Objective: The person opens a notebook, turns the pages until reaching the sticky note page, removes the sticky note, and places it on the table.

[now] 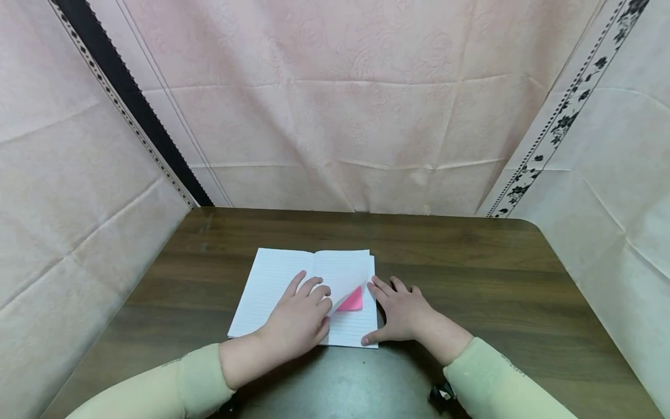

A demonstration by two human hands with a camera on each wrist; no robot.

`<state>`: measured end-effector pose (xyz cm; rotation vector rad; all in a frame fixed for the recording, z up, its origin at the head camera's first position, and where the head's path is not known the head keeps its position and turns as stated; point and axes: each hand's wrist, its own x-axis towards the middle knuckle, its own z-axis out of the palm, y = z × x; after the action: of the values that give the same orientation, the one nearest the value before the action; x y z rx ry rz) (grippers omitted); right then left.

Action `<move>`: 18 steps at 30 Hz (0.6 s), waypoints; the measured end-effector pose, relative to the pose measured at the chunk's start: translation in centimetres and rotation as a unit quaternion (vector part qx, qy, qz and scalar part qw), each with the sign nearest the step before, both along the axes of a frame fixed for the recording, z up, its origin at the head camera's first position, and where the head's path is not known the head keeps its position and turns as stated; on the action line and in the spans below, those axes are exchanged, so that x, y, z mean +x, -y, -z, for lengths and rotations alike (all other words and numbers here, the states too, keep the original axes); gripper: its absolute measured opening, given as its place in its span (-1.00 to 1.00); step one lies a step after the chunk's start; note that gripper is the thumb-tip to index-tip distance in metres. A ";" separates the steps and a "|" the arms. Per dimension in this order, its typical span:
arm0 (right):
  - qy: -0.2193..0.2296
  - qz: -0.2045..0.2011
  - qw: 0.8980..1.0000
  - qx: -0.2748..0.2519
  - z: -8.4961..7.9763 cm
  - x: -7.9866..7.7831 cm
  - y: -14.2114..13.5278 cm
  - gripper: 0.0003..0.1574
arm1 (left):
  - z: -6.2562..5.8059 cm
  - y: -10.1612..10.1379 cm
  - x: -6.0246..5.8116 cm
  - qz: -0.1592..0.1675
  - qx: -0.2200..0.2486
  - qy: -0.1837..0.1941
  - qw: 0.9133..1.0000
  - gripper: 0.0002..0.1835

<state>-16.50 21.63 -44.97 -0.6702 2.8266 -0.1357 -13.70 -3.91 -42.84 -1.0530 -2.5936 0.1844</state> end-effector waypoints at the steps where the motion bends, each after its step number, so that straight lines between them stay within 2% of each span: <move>1: -0.001 -0.002 1.000 -0.002 0.0 0.0 0.0 0.56 | -0.3 0.0 0.0 -0.001 0.005 -0.006 1.000 -0.79; 6: 0.000 -0.003 1.000 -0.007 0.1 0.0 -0.1 0.57 | -2.2 0.6 -0.2 0.002 0.050 -0.051 0.997 -0.82; 11: 0.000 -0.005 1.000 -0.008 0.1 0.0 -0.1 0.57 | -4.3 1.7 -0.2 0.000 0.111 -0.098 0.989 -0.85; 14: 0.001 -0.004 1.000 -0.005 0.1 0.0 -0.1 0.57 | -4.9 2.5 -0.1 -0.007 0.119 -0.111 0.987 -0.83; 18: 0.006 -0.003 1.000 -0.007 0.0 0.0 -0.2 0.56 | -5.1 3.2 0.1 -0.022 0.104 -0.112 0.988 -0.80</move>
<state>-16.50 21.80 -44.98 -0.6800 2.8142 -0.1586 -13.64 -7.08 -37.70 -0.8499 -2.3757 0.0374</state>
